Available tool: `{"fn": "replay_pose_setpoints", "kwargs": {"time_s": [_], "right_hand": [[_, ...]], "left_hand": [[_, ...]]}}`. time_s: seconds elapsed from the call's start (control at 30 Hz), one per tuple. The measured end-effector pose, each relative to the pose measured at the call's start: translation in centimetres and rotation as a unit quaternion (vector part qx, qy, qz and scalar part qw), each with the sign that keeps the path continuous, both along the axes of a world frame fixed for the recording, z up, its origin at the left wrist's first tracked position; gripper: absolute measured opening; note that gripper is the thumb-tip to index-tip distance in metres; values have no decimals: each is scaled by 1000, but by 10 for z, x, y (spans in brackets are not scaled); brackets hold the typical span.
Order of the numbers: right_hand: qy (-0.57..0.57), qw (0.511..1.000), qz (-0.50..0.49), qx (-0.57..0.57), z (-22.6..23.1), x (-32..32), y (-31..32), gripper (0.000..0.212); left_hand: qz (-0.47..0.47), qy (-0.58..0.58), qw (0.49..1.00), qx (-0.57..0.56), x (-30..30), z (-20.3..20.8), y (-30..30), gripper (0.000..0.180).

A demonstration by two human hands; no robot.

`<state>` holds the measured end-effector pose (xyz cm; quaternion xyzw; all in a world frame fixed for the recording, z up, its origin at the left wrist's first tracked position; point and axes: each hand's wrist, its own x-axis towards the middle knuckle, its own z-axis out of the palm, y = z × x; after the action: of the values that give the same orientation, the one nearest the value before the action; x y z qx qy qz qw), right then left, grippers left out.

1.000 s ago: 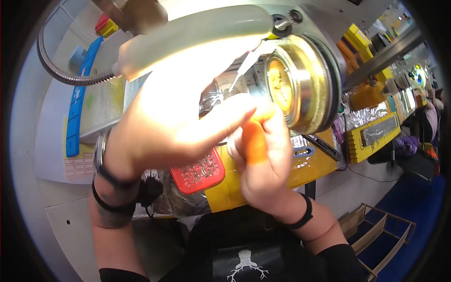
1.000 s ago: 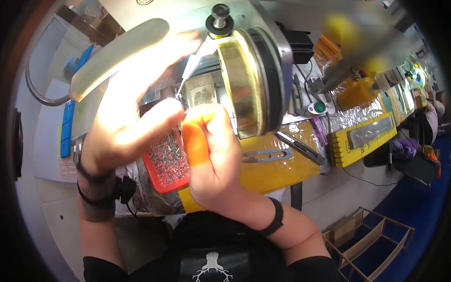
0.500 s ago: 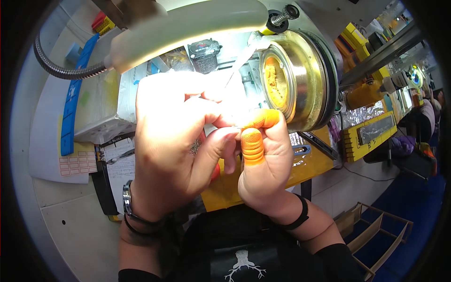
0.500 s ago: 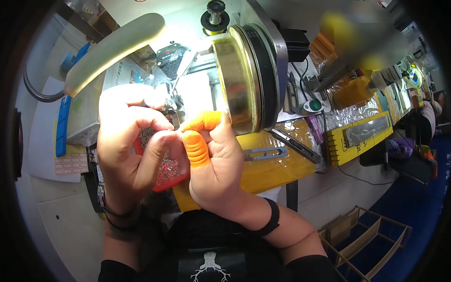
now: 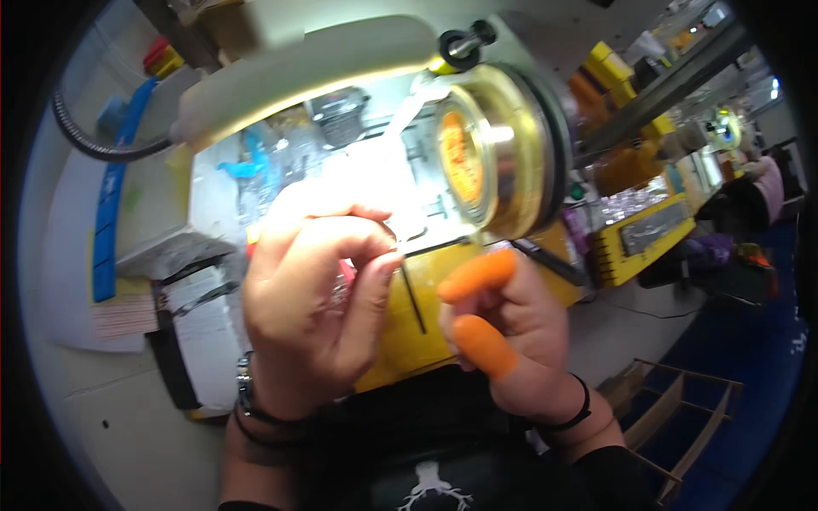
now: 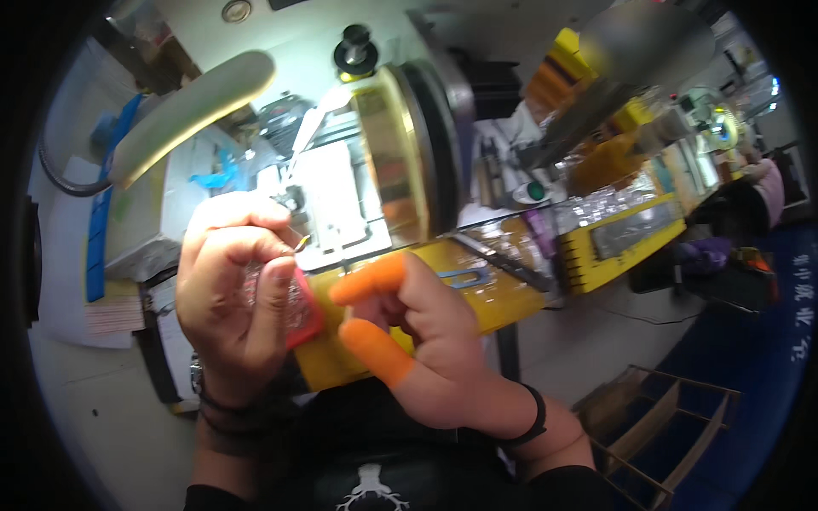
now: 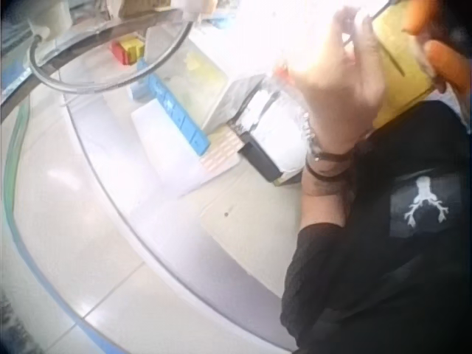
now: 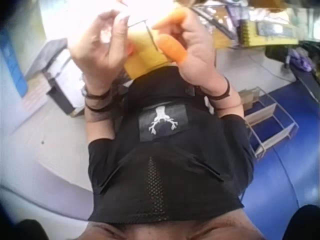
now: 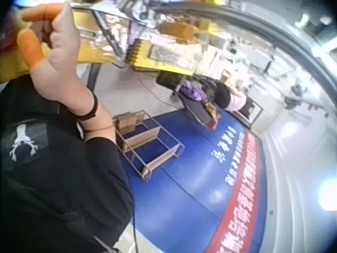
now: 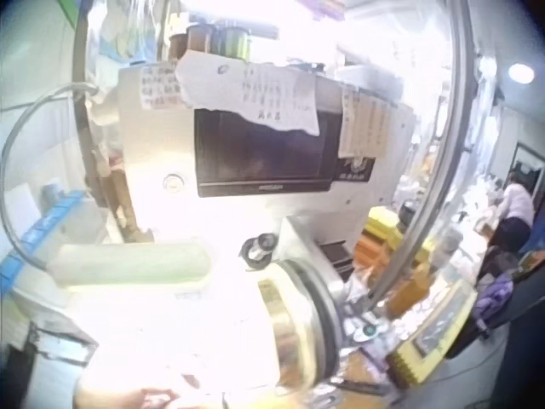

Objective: Assembling and repairing small electronic components using tweezers, pliers, and adhesive.

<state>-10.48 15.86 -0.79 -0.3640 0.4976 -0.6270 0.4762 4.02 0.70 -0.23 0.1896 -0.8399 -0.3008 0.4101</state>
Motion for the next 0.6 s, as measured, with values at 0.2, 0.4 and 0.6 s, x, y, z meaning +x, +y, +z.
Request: {"fn": "replay_pose_setpoints", "kwargs": {"time_s": [0.2, 0.4, 0.6], "right_hand": [[188, 865, -416, -209, 7, -128, 27, 33], [423, 751, -506, 30, 23, -263, 23, 44], [403, 733, -527, -149, 45, -301, 70, 29]], "left_hand": [[-86, 78, 989, 87, 1, -18, -3, 4], [-91, 62, 993, 35, 1, -31, -10, 6], [-65, 110, 991, -31, -10, -34, -11, 18]]}}
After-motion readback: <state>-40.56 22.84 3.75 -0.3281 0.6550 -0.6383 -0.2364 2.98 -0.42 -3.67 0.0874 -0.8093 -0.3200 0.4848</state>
